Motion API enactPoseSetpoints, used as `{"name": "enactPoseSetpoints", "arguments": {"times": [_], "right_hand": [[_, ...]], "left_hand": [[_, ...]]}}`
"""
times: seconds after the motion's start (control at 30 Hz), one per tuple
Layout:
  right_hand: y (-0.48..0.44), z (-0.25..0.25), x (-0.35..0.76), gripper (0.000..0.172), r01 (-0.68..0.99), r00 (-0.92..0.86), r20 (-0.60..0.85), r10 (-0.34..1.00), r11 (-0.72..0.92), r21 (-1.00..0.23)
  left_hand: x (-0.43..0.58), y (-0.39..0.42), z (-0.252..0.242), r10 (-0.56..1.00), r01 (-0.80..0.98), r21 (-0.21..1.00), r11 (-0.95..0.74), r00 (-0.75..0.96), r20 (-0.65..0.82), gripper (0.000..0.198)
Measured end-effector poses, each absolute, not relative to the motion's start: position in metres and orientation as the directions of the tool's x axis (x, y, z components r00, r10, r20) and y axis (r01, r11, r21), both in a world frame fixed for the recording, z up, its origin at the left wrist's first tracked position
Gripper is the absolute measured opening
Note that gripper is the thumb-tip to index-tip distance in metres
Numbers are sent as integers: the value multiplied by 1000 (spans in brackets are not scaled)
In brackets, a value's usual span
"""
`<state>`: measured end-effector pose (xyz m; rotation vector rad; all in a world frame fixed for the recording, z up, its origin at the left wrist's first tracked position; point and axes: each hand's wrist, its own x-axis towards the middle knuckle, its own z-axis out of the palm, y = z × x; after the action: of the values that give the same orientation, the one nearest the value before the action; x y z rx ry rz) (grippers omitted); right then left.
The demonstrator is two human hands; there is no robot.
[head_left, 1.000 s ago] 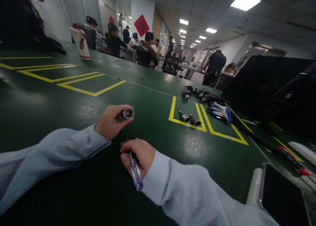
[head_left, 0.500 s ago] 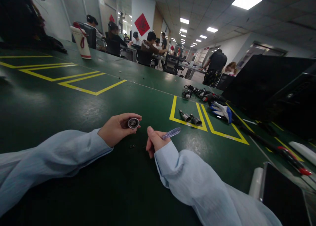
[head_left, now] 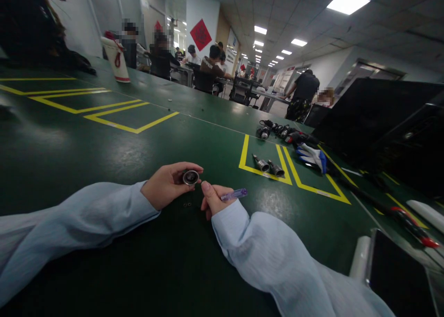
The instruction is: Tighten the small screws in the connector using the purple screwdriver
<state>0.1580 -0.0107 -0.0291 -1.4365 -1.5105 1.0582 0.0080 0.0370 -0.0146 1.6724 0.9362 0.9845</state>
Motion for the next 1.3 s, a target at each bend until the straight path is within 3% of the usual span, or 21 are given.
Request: {"name": "enactPoseSetpoints", "arguments": {"times": [0.4, 0.5, 0.67, 0.9, 1.3], "right_hand": [[3, -33, 154, 49, 425, -74, -38, 997, -3, -905], [-2, -32, 157, 46, 348, -92, 31, 995, 61, -936], [-8, -28, 163, 43, 84, -58, 171, 984, 175, -981], [-5, -35, 162, 31, -91, -70, 327, 942, 321, -943], [-1, -39, 157, 28, -53, -90, 287, 954, 283, -958]], "left_hand": [[13, 32, -11, 930, 75, 989, -127, 356, 92, 38], [12, 32, -8, 931, 5, 1000, -10, 365, 7, 42], [11, 32, -5, 940, -96, 988, 122, 330, -84, 45], [9, 31, -8, 945, -81, 992, 99, 321, -68, 42], [13, 26, -6, 961, -15, 1000, 25, 275, -20, 35]]}}
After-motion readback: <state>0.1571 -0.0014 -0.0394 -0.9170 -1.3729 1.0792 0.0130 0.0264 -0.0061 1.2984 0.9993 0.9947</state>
